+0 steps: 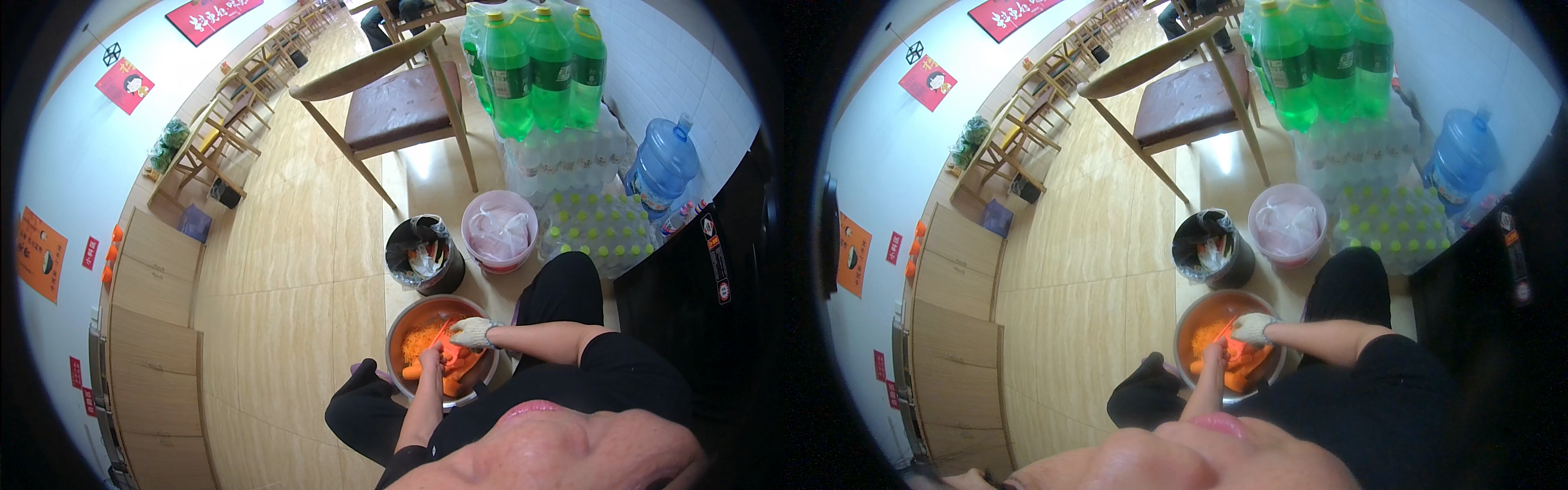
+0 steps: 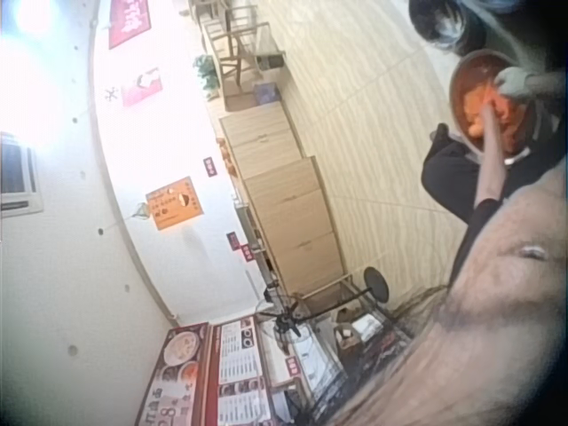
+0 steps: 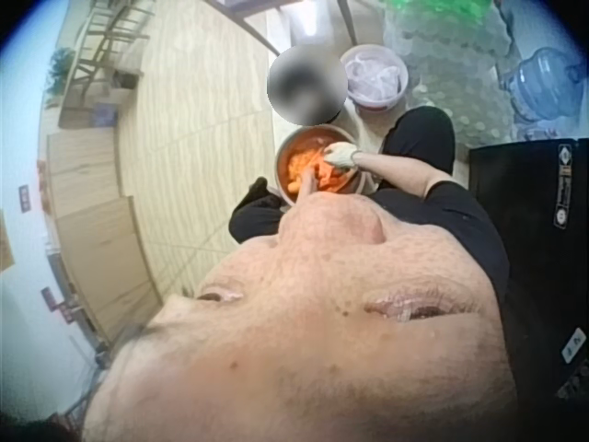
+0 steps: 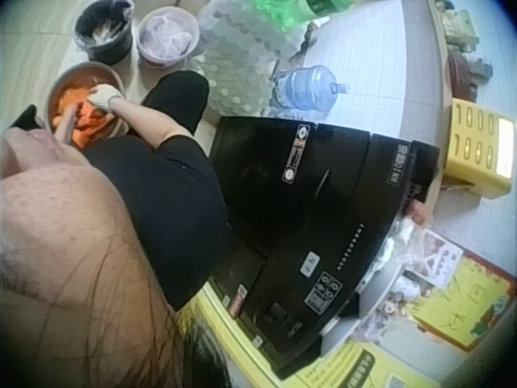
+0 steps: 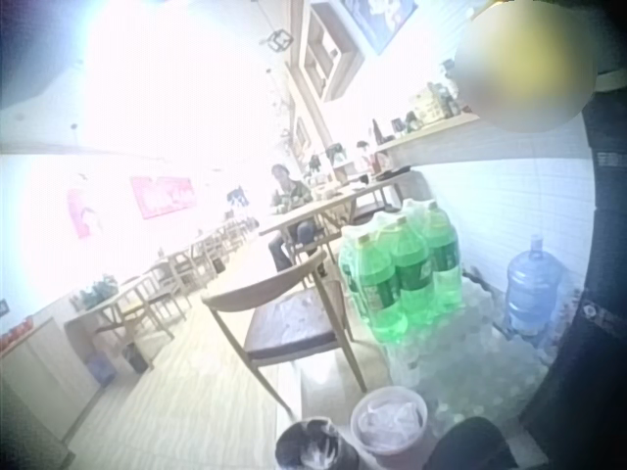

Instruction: The person sits on the floor and grates multiple carrots into a metal bowl using a handheld grater. The person wears gloves and holds the carrots with one hand while moving them across the grater with the other.

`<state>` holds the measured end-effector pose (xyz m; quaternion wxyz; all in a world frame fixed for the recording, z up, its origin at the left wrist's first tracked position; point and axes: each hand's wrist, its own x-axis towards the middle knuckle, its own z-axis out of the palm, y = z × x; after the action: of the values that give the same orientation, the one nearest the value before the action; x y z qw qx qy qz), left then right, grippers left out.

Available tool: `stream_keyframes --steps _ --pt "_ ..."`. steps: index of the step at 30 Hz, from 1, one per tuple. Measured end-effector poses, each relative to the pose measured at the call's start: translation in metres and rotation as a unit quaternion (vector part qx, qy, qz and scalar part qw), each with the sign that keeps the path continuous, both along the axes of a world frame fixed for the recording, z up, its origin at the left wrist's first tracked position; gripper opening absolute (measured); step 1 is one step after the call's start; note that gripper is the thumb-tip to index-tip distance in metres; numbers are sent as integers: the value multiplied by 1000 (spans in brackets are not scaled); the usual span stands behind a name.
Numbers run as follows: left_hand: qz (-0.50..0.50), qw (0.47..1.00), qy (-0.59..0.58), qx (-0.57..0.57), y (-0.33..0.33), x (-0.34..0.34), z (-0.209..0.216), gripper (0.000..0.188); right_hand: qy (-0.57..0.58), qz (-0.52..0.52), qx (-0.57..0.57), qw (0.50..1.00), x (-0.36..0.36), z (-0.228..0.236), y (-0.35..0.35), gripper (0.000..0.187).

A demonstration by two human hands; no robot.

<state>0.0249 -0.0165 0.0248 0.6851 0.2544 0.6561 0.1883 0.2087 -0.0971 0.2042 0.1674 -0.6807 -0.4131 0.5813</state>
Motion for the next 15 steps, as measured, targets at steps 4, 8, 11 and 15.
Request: stream_keyframes --steps 4,8,11,15 --pt "-14 1000 -4 -14 1 0 3 21 -12 -8 4 1000 -1 -5 0 44" --pt "-33 999 -4 -11 1 -1 6 22 -12 -2 18 1000 0 -9 0 44" --pt "-39 999 -17 -17 1 0 7 21 -12 -7 20 1000 0 -8 0 44" --pt "-37 999 -2 -13 -1 2 8 20 -22 0 14 1000 0 -8 0 43"
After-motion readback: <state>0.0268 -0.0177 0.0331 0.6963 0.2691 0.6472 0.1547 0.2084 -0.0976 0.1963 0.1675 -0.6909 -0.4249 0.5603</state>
